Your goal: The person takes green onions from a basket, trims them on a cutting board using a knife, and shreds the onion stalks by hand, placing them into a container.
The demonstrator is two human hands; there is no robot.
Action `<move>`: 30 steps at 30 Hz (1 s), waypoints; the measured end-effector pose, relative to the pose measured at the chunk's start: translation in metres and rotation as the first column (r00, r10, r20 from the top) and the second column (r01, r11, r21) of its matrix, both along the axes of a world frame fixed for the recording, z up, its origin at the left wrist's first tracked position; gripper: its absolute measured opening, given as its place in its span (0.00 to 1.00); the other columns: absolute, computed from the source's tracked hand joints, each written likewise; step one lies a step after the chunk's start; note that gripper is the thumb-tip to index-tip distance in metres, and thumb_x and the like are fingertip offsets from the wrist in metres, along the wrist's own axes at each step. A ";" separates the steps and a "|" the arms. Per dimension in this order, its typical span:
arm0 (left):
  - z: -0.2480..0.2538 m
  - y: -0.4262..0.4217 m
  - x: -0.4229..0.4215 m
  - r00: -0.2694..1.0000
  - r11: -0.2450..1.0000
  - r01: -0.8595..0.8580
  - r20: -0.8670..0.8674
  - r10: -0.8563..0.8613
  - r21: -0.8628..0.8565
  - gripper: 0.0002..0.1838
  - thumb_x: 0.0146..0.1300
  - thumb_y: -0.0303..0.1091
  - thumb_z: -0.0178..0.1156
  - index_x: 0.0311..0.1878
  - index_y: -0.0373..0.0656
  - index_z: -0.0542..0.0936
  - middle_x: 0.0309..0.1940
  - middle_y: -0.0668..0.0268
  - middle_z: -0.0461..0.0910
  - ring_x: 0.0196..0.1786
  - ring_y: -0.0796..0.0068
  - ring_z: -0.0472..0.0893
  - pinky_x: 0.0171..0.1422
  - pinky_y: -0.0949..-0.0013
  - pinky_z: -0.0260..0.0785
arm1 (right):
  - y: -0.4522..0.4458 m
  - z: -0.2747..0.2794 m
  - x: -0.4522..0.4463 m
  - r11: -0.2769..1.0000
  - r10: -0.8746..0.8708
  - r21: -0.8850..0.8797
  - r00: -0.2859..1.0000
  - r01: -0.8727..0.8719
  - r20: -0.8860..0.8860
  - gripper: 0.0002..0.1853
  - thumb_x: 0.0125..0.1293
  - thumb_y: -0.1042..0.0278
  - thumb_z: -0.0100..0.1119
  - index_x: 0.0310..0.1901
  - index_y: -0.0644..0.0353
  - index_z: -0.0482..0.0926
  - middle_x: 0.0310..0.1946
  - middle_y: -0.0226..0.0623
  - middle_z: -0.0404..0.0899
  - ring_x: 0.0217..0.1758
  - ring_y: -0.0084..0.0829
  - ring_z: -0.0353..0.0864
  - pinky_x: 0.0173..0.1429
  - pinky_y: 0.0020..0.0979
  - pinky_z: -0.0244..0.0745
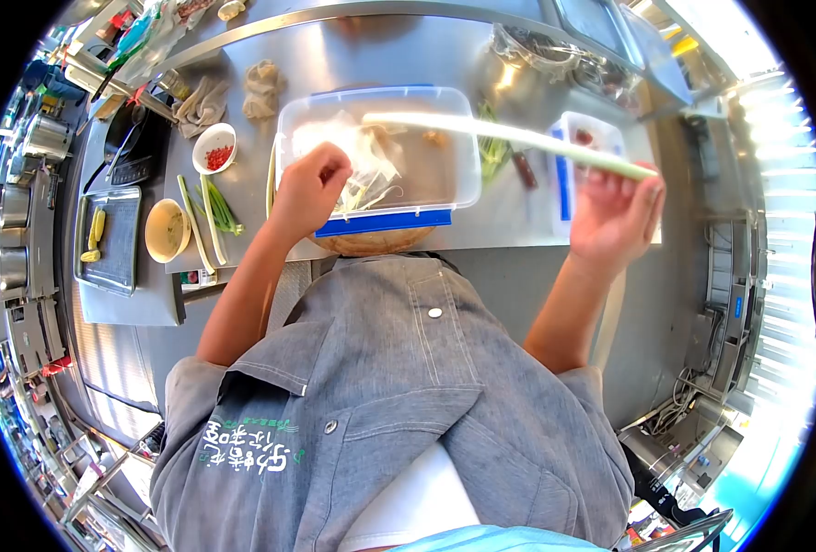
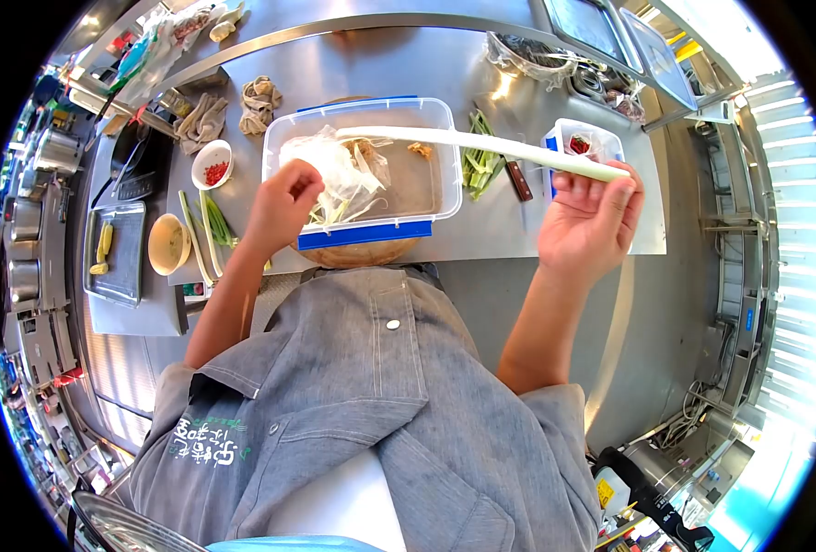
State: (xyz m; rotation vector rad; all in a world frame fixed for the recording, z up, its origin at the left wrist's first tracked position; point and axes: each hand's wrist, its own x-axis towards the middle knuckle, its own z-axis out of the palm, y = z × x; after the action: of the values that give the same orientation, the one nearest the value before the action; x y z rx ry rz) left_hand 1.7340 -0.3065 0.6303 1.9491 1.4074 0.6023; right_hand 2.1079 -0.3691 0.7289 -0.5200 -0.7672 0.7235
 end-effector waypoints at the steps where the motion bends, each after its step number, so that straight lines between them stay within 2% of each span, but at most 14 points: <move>1: -0.012 0.001 -0.003 1.000 1.000 -0.005 0.001 0.005 0.001 0.07 0.70 0.32 0.69 0.43 0.40 0.84 0.45 0.62 0.86 0.41 0.70 0.84 0.47 0.66 0.77 | 0.000 0.001 0.003 1.000 -0.016 0.004 1.000 0.016 -0.006 0.12 0.85 0.60 0.54 0.51 0.60 0.79 0.29 0.26 0.69 0.33 0.27 0.69 0.42 0.37 0.72; 2: -0.024 0.002 -0.005 0.989 0.936 0.106 -0.136 -0.064 0.335 0.06 0.67 0.32 0.71 0.44 0.41 0.86 0.45 0.60 0.87 0.41 0.65 0.85 0.47 0.62 0.78 | 0.001 0.001 0.005 1.000 -0.007 0.015 1.000 0.007 0.003 0.12 0.85 0.60 0.55 0.51 0.60 0.79 0.30 0.26 0.70 0.34 0.27 0.69 0.43 0.38 0.71; 4: -0.026 0.006 0.005 0.971 0.757 0.200 -0.231 -0.066 0.622 0.08 0.64 0.36 0.73 0.44 0.45 0.91 0.41 0.61 0.89 0.38 0.58 0.88 0.45 0.56 0.79 | 0.001 0.003 -0.001 1.000 -0.002 0.019 1.000 0.002 0.008 0.11 0.85 0.60 0.55 0.51 0.60 0.79 0.30 0.26 0.70 0.34 0.27 0.69 0.43 0.38 0.71; 5: -0.025 0.007 0.009 0.971 0.754 0.201 -0.227 -0.072 0.625 0.08 0.64 0.36 0.73 0.44 0.45 0.91 0.41 0.61 0.89 0.38 0.58 0.88 0.45 0.56 0.79 | 0.002 0.004 -0.005 1.000 0.004 0.024 1.000 -0.004 0.006 0.11 0.85 0.60 0.55 0.51 0.60 0.79 0.31 0.27 0.70 0.34 0.27 0.69 0.43 0.38 0.71; 7: -0.005 0.001 0.017 0.954 0.952 0.093 -0.299 -0.002 0.293 0.08 0.65 0.40 0.72 0.40 0.48 0.91 0.35 0.63 0.88 0.36 0.60 0.87 0.44 0.56 0.79 | 0.002 0.002 -0.013 1.000 -0.006 0.003 1.000 0.006 0.000 0.12 0.85 0.60 0.55 0.52 0.60 0.78 0.30 0.26 0.69 0.34 0.27 0.69 0.43 0.38 0.72; 8: 0.003 0.000 0.020 0.954 0.950 0.080 -0.301 0.015 0.303 0.10 0.66 0.44 0.72 0.35 0.49 0.91 0.34 0.67 0.88 0.35 0.60 0.86 0.43 0.58 0.79 | 0.003 0.000 -0.015 1.000 0.020 0.017 1.000 -0.020 0.014 0.12 0.85 0.59 0.55 0.51 0.60 0.78 0.30 0.26 0.70 0.34 0.27 0.70 0.43 0.38 0.73; 12: 0.048 -0.009 0.033 0.910 0.972 0.109 -0.415 -0.014 0.207 0.13 0.66 0.45 0.72 0.38 0.45 0.89 0.37 0.64 0.88 0.38 0.58 0.87 0.45 0.58 0.79 | 0.001 -0.006 -0.028 0.997 0.077 0.028 0.996 -0.078 0.038 0.11 0.86 0.59 0.53 0.52 0.60 0.77 0.33 0.29 0.73 0.34 0.26 0.71 0.42 0.37 0.74; 14: 0.059 -0.012 0.044 0.997 0.779 0.054 0.004 -0.072 0.625 0.15 0.67 0.44 0.73 0.43 0.42 0.89 0.41 0.61 0.88 0.43 0.55 0.87 0.48 0.58 0.80 | -0.002 -0.005 -0.045 0.998 0.066 -0.024 0.996 -0.065 0.065 0.10 0.86 0.61 0.52 0.54 0.60 0.75 0.35 0.32 0.74 0.35 0.27 0.71 0.43 0.39 0.77; 15: 0.070 -0.011 0.055 0.998 0.781 0.047 0.004 -0.063 0.623 0.15 0.67 0.44 0.73 0.43 0.42 0.89 0.41 0.61 0.88 0.43 0.55 0.87 0.48 0.58 0.80 | -0.002 -0.007 -0.052 0.997 0.076 -0.027 0.995 -0.074 0.064 0.10 0.86 0.61 0.52 0.54 0.60 0.75 0.35 0.32 0.74 0.35 0.27 0.71 0.43 0.39 0.77; 17: 0.092 -0.006 0.083 0.976 0.611 0.038 0.101 -0.192 0.791 0.17 0.67 0.41 0.74 0.51 0.39 0.88 0.45 0.60 0.88 0.46 0.53 0.87 0.50 0.56 0.80 | 0.000 -0.010 -0.064 0.992 0.123 -0.004 0.983 -0.123 0.139 0.10 0.86 0.62 0.52 0.54 0.60 0.74 0.36 0.34 0.74 0.35 0.27 0.71 0.43 0.39 0.80; 23: 0.076 -0.010 0.105 0.917 0.766 0.097 0.243 -0.318 0.636 0.18 0.64 0.35 0.74 0.57 0.42 0.89 0.45 0.60 0.88 0.42 0.58 0.86 0.46 0.60 0.79 | -0.004 -0.008 -0.085 0.981 0.189 0.025 0.974 -0.193 0.124 0.11 0.86 0.62 0.52 0.56 0.61 0.74 0.36 0.34 0.74 0.35 0.26 0.72 0.42 0.40 0.82; 26: 0.079 -0.016 0.103 0.929 0.722 0.093 0.200 -0.310 0.686 0.18 0.63 0.31 0.74 0.56 0.41 0.90 0.42 0.60 0.88 0.39 0.60 0.85 0.44 0.63 0.79 | -0.011 -0.015 -0.084 0.971 0.237 0.008 0.965 -0.240 0.112 0.12 0.86 0.62 0.51 0.56 0.63 0.76 0.35 0.33 0.74 0.34 0.24 0.71 0.40 0.38 0.81; 28: 0.079 -0.016 0.101 0.941 0.687 0.096 0.159 -0.298 0.720 0.17 0.63 0.30 0.74 0.55 0.41 0.90 0.41 0.60 0.88 0.39 0.60 0.85 0.44 0.63 0.78 | -0.015 -0.024 -0.079 0.959 0.240 -0.181 0.964 -0.218 0.114 0.13 0.86 0.62 0.51 0.53 0.65 0.78 0.32 0.31 0.73 0.31 0.22 0.70 0.39 0.36 0.81; 30: 0.078 -0.014 0.099 0.957 0.715 0.106 0.124 -0.261 0.691 0.15 0.65 0.29 0.72 0.54 0.39 0.90 0.40 0.60 0.89 0.40 0.60 0.85 0.44 0.63 0.78 | -0.016 -0.023 -0.083 0.961 0.200 -0.221 0.970 -0.166 0.141 0.13 0.86 0.62 0.51 0.53 0.65 0.78 0.31 0.30 0.72 0.30 0.21 0.69 0.39 0.35 0.80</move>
State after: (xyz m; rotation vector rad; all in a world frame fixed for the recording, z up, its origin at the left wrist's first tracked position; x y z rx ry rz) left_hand 1.8329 -0.3206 0.7086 2.4451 0.8864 1.3342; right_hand 2.0250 -0.3851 0.7055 -0.7101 -0.9057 0.9484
